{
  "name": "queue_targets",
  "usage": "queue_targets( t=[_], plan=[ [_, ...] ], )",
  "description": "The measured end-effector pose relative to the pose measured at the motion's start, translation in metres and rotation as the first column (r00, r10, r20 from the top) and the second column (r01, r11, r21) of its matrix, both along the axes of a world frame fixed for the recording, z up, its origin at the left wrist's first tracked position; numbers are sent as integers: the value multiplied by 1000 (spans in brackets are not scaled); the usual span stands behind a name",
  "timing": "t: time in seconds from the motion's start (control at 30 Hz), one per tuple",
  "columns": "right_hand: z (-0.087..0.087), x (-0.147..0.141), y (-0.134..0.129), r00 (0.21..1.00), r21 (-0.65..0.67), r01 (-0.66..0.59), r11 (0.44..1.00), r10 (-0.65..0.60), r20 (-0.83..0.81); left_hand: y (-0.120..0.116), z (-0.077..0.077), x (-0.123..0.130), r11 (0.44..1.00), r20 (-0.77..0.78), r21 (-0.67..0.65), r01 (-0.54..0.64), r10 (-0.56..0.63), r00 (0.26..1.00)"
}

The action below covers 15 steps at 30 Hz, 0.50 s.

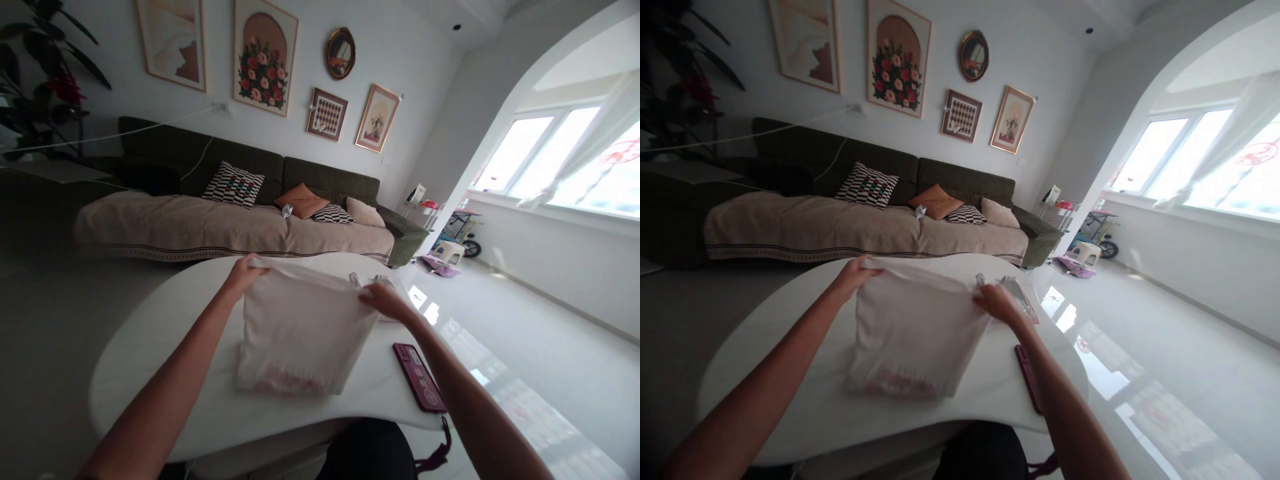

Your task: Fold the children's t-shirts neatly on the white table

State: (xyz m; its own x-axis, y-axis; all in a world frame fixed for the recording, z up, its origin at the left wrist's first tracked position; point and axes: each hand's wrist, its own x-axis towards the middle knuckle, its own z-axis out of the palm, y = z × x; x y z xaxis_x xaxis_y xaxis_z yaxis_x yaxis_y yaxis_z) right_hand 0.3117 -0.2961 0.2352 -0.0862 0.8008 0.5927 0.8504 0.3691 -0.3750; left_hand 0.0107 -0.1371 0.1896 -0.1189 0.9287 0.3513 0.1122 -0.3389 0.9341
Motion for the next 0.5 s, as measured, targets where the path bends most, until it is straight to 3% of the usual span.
queue_targets(
  t=[0.07, 0.17, 0.23, 0.27, 0.3, 0.37, 0.43, 0.5],
  plan=[
    [23, -3, 19, 995, 184, 95, 978, -97, 6, 25, 36, 9, 989, 86, 127, -81, 70, 994],
    [54, -3, 48, 980, 361, 190, 913, -198, -15, 27, 85, 1, 935, 178, 327, -138, 82, 981],
    [57, 2, 58, 975, 408, 198, 891, -223, 14, 10, 101, -10, 900, 206, 417, -124, 39, 978],
    [51, 6, 58, 972, 414, 193, 890, -231, 43, 0, 101, -15, 891, 210, 441, -105, 12, 978],
    [39, 10, 56, 969, 402, 184, 897, -235, 80, -10, 95, -19, 889, 208, 451, -83, -15, 978],
    [1, 17, 46, 961, 319, 180, 931, -236, 146, -31, 67, -27, 915, 154, 402, -7, -60, 986],
    [-53, 21, 32, 955, 198, 209, 958, -244, 170, -48, 20, -33, 966, 31, 243, 89, -99, 995],
    [-115, 24, 18, 965, 60, 219, 974, -226, 136, -63, -42, -39, 988, -105, 10, 155, -153, 983]
  ],
)
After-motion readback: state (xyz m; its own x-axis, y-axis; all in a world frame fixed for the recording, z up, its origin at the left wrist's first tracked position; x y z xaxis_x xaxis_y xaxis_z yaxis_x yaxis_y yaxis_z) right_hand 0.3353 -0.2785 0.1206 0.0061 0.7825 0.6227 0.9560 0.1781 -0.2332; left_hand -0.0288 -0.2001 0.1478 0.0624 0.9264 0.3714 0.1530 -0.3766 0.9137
